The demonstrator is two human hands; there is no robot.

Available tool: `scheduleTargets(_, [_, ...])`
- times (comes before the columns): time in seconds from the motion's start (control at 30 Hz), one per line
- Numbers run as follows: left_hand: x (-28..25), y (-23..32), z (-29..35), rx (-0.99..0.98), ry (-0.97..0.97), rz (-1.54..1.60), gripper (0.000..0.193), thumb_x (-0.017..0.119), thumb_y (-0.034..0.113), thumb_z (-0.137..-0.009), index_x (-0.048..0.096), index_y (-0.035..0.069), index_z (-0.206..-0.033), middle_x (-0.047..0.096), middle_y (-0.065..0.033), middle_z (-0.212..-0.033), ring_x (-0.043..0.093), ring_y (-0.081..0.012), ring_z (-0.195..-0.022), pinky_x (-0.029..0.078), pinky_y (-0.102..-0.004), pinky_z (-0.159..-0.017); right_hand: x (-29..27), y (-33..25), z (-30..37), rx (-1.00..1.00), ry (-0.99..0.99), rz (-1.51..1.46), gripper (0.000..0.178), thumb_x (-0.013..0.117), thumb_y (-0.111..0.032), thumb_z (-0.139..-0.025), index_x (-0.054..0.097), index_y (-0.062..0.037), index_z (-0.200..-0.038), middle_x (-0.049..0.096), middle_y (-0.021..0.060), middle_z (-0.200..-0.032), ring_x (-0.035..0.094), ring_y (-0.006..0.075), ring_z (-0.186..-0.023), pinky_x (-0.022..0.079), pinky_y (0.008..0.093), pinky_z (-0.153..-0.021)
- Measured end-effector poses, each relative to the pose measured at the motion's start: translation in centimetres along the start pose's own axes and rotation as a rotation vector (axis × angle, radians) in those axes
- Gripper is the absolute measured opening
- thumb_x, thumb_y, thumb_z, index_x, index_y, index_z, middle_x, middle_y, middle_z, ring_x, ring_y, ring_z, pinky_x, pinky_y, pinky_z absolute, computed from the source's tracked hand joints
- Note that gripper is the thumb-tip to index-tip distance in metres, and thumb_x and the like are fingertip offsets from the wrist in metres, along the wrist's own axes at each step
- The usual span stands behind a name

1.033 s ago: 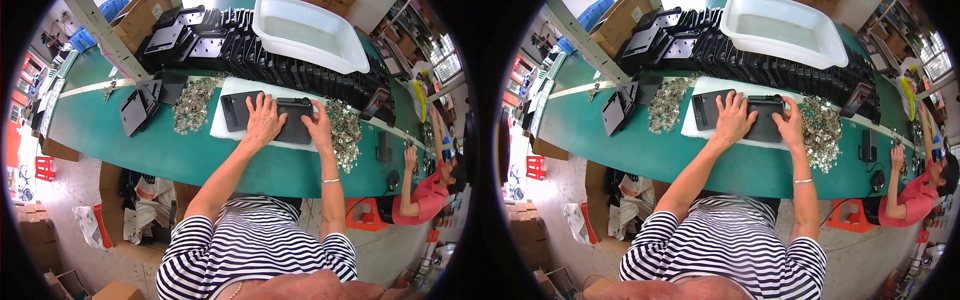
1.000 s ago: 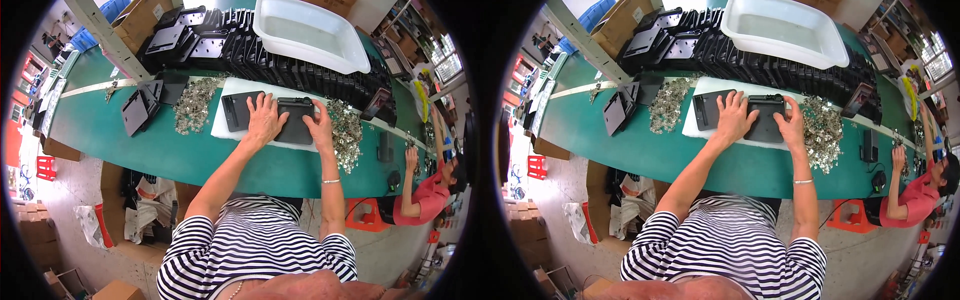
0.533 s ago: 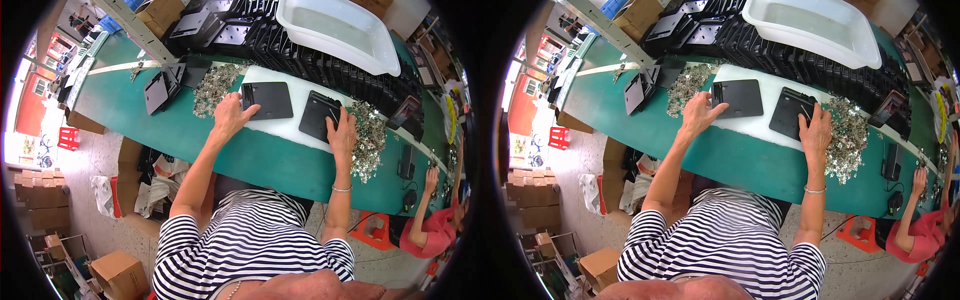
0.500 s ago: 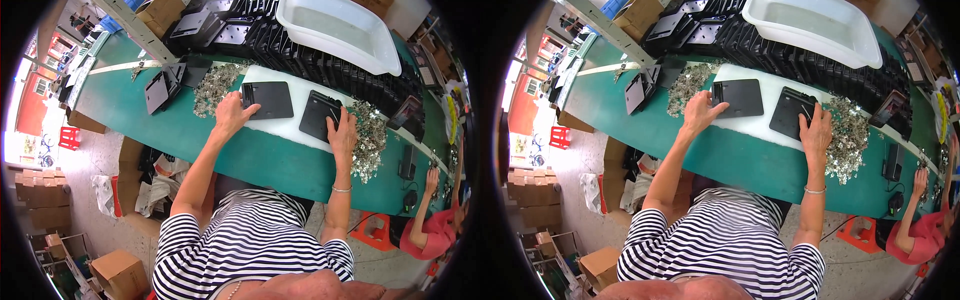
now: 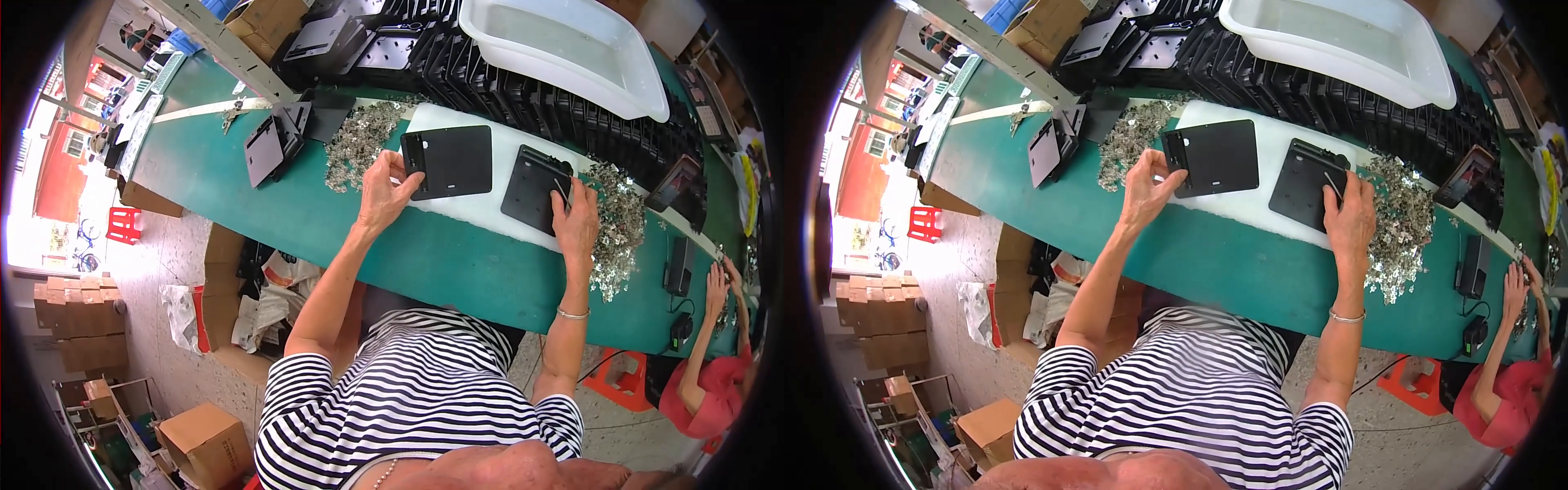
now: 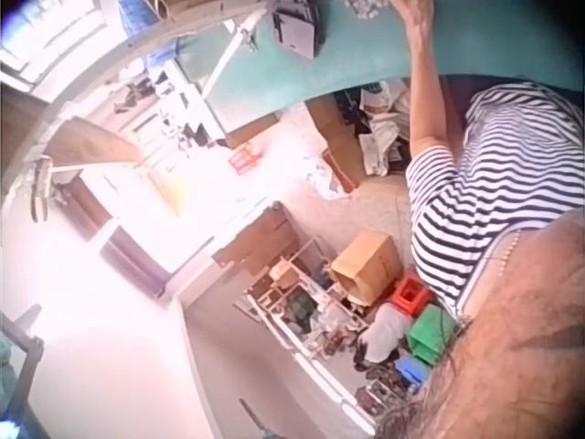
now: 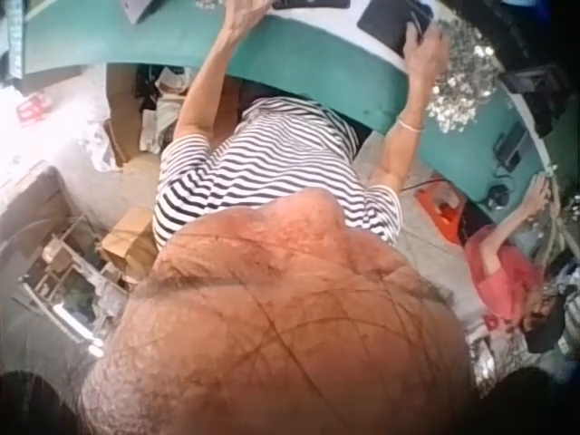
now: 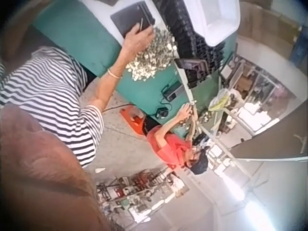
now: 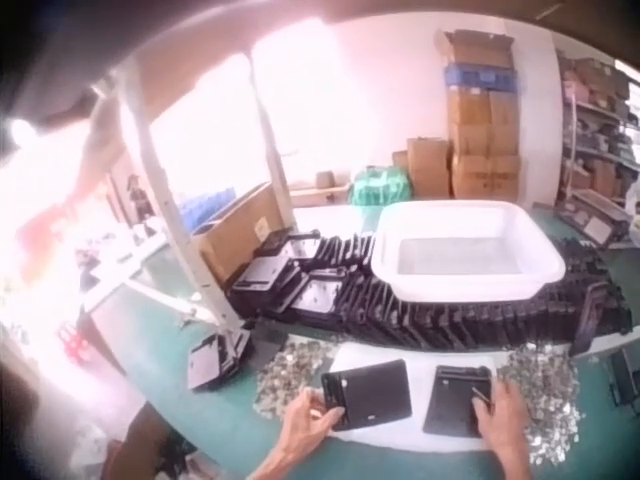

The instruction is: The person assembles plastic components by hand, inserting small metal pins into them to create hinges.

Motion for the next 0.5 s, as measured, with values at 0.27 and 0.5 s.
scheduleTargets(0.27, [-0.6, 0.4, -0.1, -0.010, 0.111, -0.033, 0.025, 0.072, 0.012, -0.072, 0.055, 0.000, -0.087, 0.062, -0.0055, -0.075, 0.060, -0.0132, -0.067, 0.051, -0.0284, -0.066, -2.7, -3.2, -0.7, 0.005, 0.026, -0.204, 0.030, 0.069, -0.019, -0.087, 0.065, 0.0009, -0.109, 0.064, 0.0128, -0.091, 0.063, 0.0232, -0.075, 0.052, 0.0327, -0.064])
scheduleTargets(0.5, [0.5, 3.5, 0.3, -0.159, -0.164, 0.089, 0.029, 0.071, 0.019, -0.072, 0.060, -0.002, -0.090, 0.065, -0.0075, -0.075, 0.061, -0.0142, -0.068, 0.052, -0.0292, -0.067, -2.0, -8.1, 0.3, 0.156, -0.428, -0.905, 0.032, 0.066, -0.029, -0.093, 0.065, 0.0019, -0.103, 0.061, -0.0017, -0.076, 0.047, 0.0034, -0.063, 0.040, 0.0200, -0.056])
Point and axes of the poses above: each hand's wrist, its own z-axis away from the middle knuckle, its own x-axis out of the palm, y = z × x, the point moved 3 cm from there along -z, towards the middle knuckle
